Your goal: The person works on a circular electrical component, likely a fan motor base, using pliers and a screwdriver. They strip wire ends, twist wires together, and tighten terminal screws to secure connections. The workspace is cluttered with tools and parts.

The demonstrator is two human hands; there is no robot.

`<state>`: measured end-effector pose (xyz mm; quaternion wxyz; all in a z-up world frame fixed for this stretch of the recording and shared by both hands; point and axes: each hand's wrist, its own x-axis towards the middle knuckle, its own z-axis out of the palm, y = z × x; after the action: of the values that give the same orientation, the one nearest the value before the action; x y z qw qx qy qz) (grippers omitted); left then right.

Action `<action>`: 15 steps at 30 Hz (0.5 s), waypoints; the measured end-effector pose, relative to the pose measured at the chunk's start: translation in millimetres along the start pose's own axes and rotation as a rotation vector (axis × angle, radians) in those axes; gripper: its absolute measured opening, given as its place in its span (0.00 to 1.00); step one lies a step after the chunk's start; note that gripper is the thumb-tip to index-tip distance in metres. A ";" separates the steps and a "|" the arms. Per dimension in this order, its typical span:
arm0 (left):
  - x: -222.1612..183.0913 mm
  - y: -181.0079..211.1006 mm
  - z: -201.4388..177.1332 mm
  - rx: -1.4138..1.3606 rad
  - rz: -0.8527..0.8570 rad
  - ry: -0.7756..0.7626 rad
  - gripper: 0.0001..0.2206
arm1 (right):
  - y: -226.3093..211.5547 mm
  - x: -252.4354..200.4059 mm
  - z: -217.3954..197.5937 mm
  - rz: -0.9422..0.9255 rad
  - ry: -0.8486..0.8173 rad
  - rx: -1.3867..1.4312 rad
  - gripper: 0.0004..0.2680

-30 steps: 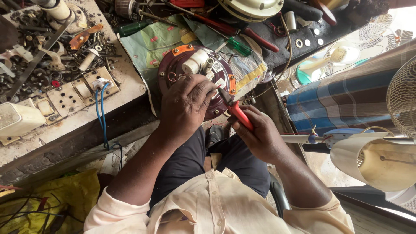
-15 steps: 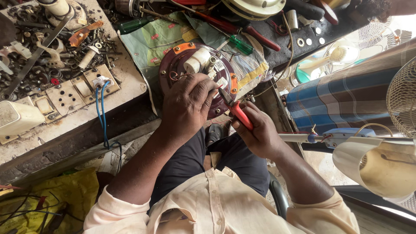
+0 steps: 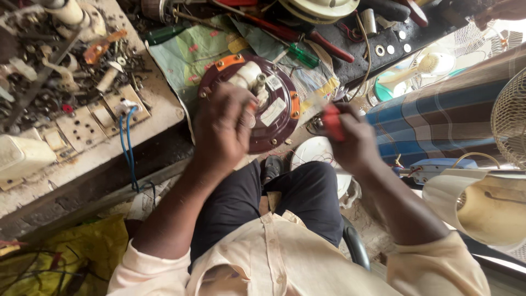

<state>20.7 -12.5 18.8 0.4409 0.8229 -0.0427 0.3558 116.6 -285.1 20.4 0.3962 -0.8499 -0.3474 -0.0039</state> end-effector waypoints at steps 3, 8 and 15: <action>-4.0 9.6 3.7 0.142 0.082 0.026 0.04 | 18.8 -8.1 -27.3 -0.009 0.019 -0.005 0.06; -2.7 7.8 7.8 0.069 0.081 0.014 0.06 | 7.4 -37.8 -16.5 0.402 -0.155 0.391 0.10; -6.6 9.9 4.8 0.031 0.087 -0.034 0.10 | -32.1 -49.2 -13.1 0.325 -0.247 1.019 0.23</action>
<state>14.6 -23.7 19.8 0.4115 0.8328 -0.0805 0.3614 63.7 -308.6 37.0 0.7094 -0.5874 -0.2134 0.3259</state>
